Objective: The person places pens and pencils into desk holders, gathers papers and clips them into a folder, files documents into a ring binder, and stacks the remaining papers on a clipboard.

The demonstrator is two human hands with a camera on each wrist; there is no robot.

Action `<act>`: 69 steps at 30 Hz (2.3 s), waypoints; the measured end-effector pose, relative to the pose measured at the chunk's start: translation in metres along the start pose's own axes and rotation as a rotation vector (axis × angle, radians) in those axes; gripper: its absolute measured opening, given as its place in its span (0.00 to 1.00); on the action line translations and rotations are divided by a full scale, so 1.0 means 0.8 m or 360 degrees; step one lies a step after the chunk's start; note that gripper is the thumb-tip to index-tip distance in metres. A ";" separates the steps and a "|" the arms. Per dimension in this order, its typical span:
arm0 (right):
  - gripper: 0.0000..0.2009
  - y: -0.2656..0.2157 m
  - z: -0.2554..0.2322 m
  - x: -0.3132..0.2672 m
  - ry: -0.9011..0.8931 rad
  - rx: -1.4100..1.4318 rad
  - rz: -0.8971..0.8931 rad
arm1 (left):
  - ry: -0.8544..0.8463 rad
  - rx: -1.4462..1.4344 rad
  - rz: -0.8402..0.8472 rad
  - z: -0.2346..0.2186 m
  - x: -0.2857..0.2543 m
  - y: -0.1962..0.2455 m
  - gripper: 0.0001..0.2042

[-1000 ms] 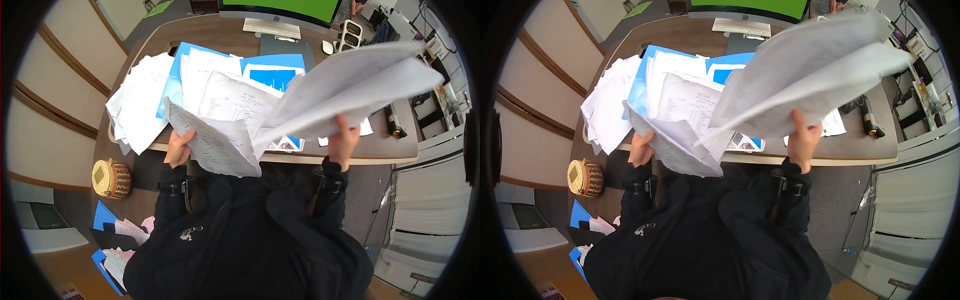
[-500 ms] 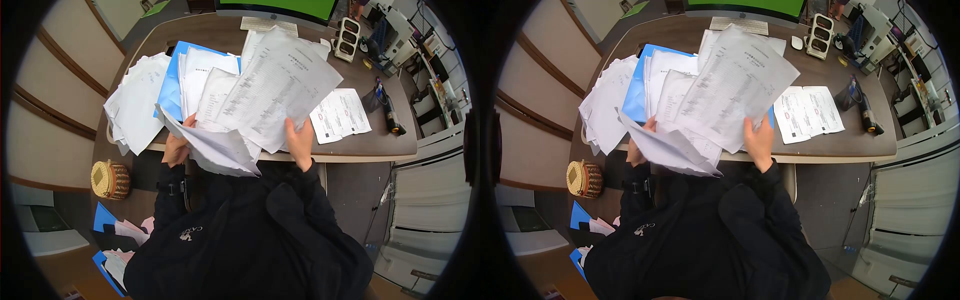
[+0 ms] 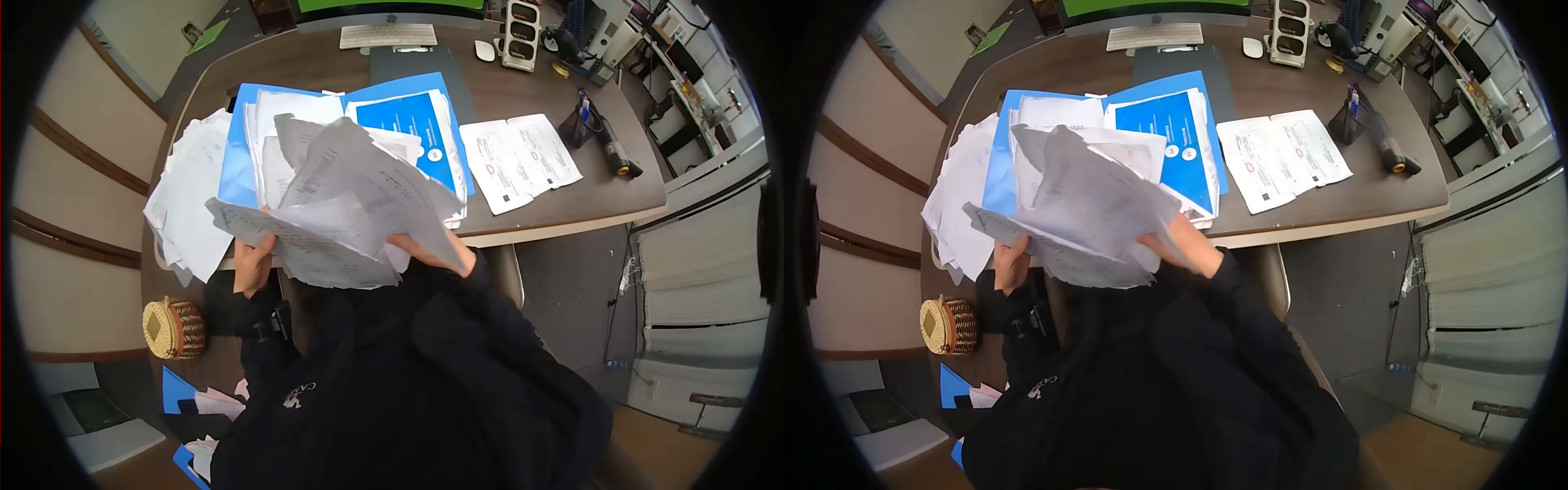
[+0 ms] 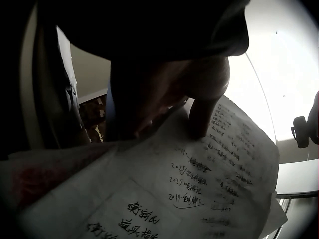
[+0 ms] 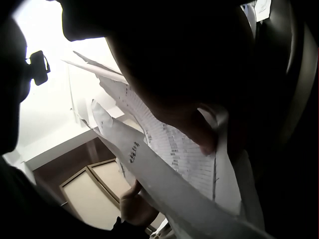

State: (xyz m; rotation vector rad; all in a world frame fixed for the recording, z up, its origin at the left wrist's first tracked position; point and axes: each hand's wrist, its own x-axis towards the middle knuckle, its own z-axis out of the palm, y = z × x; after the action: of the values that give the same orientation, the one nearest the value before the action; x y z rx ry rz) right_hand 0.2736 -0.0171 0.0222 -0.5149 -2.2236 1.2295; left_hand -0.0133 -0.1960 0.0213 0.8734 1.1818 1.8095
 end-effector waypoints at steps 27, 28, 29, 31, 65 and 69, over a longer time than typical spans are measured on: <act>0.51 -0.081 -0.026 0.032 0.0296 0.0126 -0.0139 | 0.0196 0.0229 0.0456 0.016 0.008 0.014 0.12; 0.50 -0.084 -0.023 0.038 0.0342 0.0241 -0.0193 | 0.0206 0.0015 0.0305 0.016 0.012 0.023 0.10; 0.48 -0.087 -0.020 0.044 0.0386 0.0356 -0.0252 | 0.0310 0.0242 0.0085 0.022 0.011 0.030 0.13; 0.48 -0.092 -0.011 0.052 0.0497 0.0584 -0.0301 | 0.0293 0.0420 0.0623 0.042 0.021 0.024 0.12; 0.20 -0.110 -0.013 0.061 0.0003 0.0265 -0.0714 | 0.0921 0.0806 0.0608 0.070 0.014 0.088 0.19; 0.15 -0.042 -0.132 0.057 0.0641 -0.0315 -0.0246 | 0.1045 0.1310 0.0991 0.013 -0.011 0.081 0.21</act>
State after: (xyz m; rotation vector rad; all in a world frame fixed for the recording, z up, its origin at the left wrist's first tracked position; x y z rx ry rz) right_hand 0.3018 0.0601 0.1095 -0.5954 -2.0021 0.7529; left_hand -0.0161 -0.2165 0.0846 1.2317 2.3825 2.1983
